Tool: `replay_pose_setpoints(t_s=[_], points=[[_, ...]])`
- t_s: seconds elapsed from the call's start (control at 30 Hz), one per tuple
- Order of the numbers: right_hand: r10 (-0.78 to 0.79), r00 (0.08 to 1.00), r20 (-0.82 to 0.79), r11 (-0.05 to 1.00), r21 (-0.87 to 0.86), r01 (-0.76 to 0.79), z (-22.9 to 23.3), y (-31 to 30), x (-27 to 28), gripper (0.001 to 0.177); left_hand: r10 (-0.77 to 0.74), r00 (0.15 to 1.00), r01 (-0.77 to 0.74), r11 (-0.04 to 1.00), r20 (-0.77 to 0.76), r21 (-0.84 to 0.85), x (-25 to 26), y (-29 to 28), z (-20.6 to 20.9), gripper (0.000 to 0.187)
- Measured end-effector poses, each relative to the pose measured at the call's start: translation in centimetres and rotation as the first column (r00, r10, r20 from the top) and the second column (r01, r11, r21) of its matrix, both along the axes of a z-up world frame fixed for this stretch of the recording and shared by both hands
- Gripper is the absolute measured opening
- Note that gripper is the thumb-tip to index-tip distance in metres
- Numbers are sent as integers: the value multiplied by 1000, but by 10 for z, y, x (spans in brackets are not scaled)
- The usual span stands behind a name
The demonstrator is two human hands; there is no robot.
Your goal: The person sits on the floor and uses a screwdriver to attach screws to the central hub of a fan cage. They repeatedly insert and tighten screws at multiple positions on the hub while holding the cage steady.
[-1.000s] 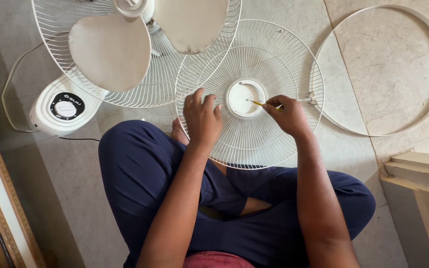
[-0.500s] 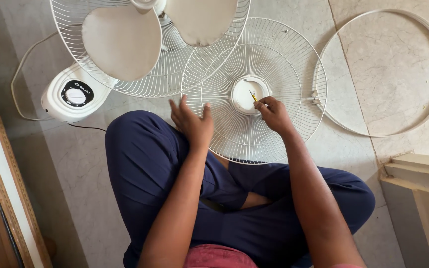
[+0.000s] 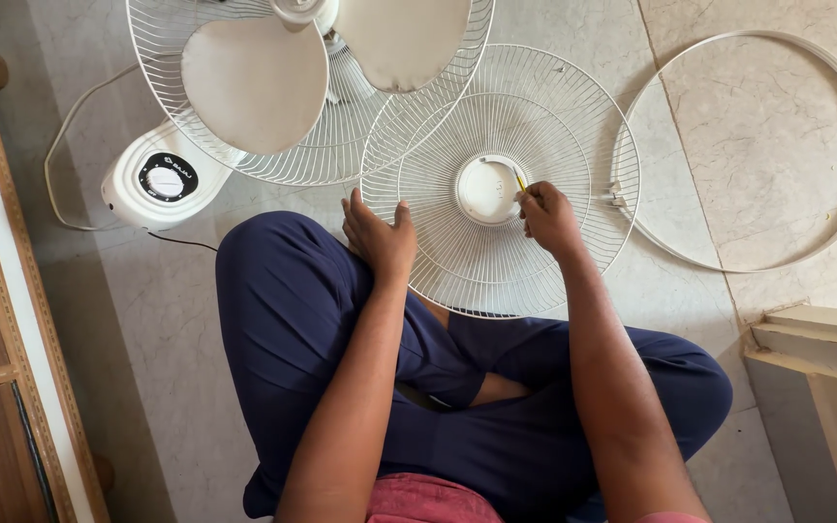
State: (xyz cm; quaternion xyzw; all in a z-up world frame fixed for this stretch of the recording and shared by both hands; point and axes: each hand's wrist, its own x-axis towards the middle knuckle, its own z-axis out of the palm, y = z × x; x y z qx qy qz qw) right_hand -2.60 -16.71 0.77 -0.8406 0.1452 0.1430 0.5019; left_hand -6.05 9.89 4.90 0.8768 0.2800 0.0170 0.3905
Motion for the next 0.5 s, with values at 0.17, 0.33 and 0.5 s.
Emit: replay_pose_setpoints(t_s=[0.17,0.33,0.5], points=[[241,944,227,906,-402,-135,-17,-6,1,23,-24,1000,24,999,4,-22,-2,-4,3,85],[173,964,201,871,-489,-54,-6,-16,9,21,-75,990,77,997,119,-11,-9,-11,-1,86],[312,944,108,766,-616,-183,17,3,8,24,-197,939,171,978,281,116,-20,-28,-2,84]])
